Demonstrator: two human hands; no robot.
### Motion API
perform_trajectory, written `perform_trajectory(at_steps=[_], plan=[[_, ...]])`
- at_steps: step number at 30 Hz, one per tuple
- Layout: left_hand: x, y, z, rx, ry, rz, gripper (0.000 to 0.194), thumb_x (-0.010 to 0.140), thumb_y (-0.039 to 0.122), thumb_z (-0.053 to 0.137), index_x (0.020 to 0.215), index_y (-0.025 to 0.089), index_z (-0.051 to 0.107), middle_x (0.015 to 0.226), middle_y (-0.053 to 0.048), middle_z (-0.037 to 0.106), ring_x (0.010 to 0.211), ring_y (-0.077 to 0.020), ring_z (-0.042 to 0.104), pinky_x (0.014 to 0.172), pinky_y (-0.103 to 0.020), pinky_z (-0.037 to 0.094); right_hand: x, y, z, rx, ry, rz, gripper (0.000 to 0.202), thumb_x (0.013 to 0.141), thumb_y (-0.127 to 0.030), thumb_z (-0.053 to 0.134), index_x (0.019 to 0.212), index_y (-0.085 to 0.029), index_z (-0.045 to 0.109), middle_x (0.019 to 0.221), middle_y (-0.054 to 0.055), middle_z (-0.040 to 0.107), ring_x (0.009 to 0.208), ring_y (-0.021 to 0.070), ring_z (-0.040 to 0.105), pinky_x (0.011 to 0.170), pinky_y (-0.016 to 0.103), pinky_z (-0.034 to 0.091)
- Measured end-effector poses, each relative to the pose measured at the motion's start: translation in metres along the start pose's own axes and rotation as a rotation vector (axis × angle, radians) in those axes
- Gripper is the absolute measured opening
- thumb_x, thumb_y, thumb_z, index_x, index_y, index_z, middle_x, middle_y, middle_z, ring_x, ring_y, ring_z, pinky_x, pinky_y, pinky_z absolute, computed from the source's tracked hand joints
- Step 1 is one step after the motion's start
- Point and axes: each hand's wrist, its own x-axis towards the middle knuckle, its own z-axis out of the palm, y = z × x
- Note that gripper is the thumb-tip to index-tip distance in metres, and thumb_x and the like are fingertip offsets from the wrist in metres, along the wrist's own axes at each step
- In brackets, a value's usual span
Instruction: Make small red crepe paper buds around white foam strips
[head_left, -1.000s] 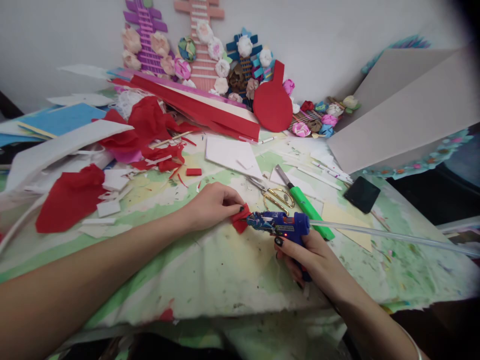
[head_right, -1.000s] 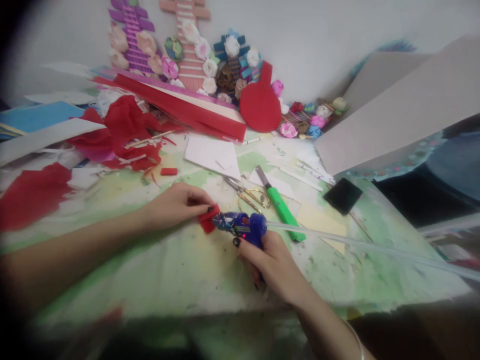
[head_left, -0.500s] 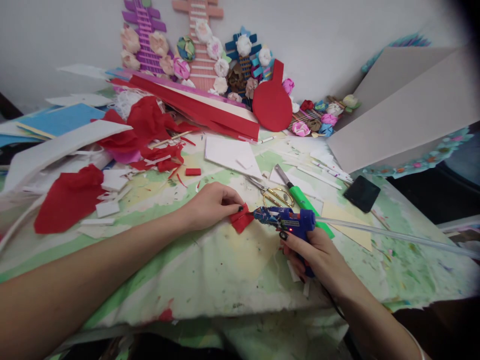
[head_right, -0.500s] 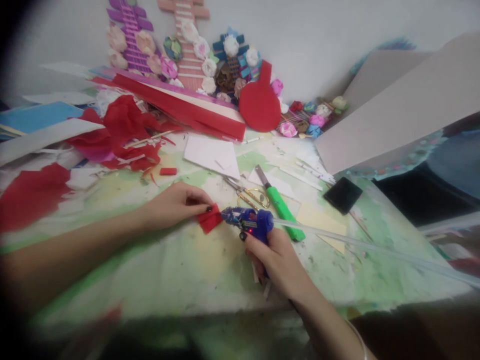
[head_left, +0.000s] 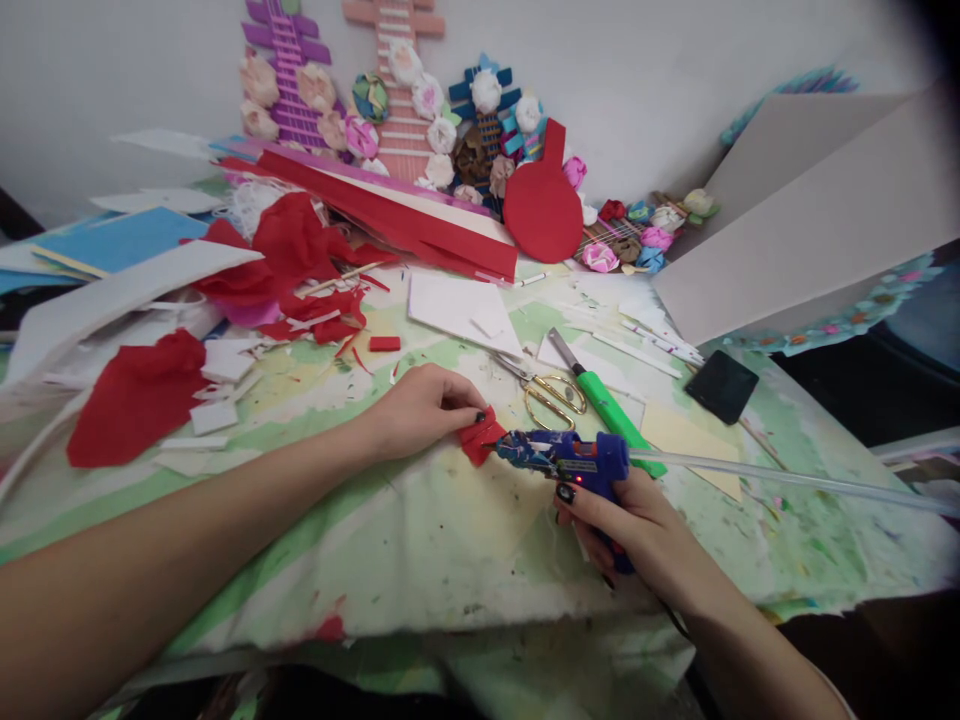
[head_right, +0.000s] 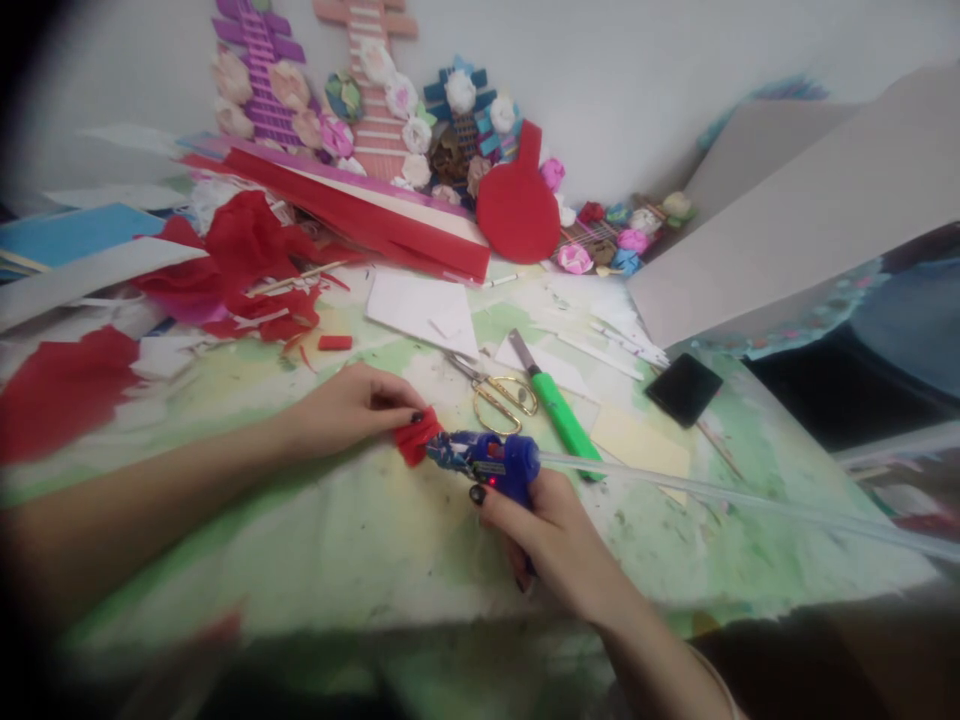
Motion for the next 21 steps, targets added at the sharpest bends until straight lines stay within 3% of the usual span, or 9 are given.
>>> perform_trajectory(at_steps=[12, 21], plan=[[0.000, -0.002, 0.000, -0.006, 0.006, 0.004, 0.021, 0.075, 0.021, 0.056, 0.082, 0.014, 0.075, 0.081, -0.005, 0.075, 0.075, -0.0196, 0.067, 0.071, -0.028, 0.049, 0.003, 0.002, -0.005, -0.098, 0.022, -0.032, 0.048, 0.088, -0.048, 0.053, 0.050, -0.019, 0.049, 0.038, -0.001, 0.047, 0.037, 0.0093, 0.045, 0.040, 0.022, 0.034], [-0.001, 0.001, 0.000, 0.018, 0.018, -0.021, 0.019, 0.075, 0.022, 0.057, 0.081, 0.015, 0.074, 0.079, -0.004, 0.075, 0.076, -0.0196, 0.067, 0.070, -0.026, 0.049, 0.002, 0.003, -0.012, -0.158, 0.121, -0.032, 0.041, 0.086, -0.048, 0.055, 0.056, -0.019, 0.048, 0.040, -0.002, 0.046, 0.038, 0.0100, 0.042, 0.039, 0.023, 0.031]])
